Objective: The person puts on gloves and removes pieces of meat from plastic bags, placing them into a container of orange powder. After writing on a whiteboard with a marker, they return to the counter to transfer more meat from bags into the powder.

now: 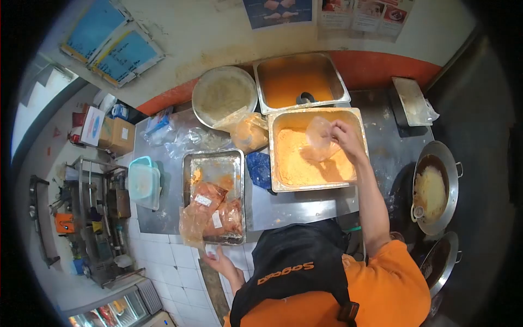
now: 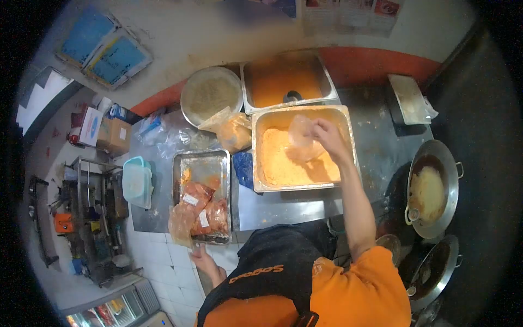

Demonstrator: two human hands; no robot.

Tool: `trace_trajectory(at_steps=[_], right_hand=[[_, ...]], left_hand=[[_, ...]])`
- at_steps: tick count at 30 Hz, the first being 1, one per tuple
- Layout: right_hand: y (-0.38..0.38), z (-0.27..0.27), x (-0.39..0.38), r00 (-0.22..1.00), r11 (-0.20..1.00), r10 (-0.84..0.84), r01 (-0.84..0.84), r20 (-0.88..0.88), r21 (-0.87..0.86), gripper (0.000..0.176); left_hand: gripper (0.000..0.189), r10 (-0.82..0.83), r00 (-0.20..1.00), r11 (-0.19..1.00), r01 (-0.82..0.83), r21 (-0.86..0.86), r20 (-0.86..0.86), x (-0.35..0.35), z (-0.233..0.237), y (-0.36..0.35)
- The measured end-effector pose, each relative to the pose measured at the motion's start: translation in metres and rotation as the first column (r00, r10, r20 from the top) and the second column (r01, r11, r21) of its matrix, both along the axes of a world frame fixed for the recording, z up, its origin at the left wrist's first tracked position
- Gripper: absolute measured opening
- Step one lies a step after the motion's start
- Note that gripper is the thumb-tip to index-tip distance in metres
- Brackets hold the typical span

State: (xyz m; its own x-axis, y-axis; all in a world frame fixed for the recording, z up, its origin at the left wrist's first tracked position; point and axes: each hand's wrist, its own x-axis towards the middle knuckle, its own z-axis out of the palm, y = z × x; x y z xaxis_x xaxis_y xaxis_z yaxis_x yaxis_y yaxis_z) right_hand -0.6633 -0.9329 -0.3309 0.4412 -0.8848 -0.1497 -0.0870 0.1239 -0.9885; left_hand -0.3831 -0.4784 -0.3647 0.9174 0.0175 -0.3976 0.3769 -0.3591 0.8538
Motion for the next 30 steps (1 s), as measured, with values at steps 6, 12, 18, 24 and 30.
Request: trace_trajectory(at_steps=[6, 12, 18, 24, 30], right_hand=[[0.067, 0.053, 0.017, 0.842, 0.935, -0.093, -0.110, 0.532, 0.337, 0.010], [0.096, 0.069, 0.010, 0.889, 0.990, -0.019, -0.049, 0.457, 0.136, 0.009], [0.098, 0.052, -0.014, 0.969, 0.969, -0.228, 0.215, -0.100, -0.125, 0.010], [0.092, 0.030, 0.001, 0.710, 0.868, -0.443, 0.187, 0.548, 0.459, 0.014], [0.103, 0.088, 0.001, 0.921, 0.998, 0.022, -0.041, 0.388, 0.041, 0.020]], left_hand=[[0.047, -0.781, 0.464, 0.431, 0.885, -0.176, 0.418, -0.011, 0.098, -0.167], [0.036, -0.970, 0.105, 0.000, 0.900, -0.437, 0.218, -0.049, 0.117, -0.295], [0.023, -0.956, 0.259, 0.209, 0.270, -0.940, -0.138, -0.081, 0.102, -0.322], [0.041, -0.979, 0.172, 0.168, 0.367, -0.915, -0.111, -0.092, 0.069, -0.325], [0.034, -0.917, -0.049, -0.235, 0.869, -0.437, 0.396, -0.069, 0.097, -0.323]])
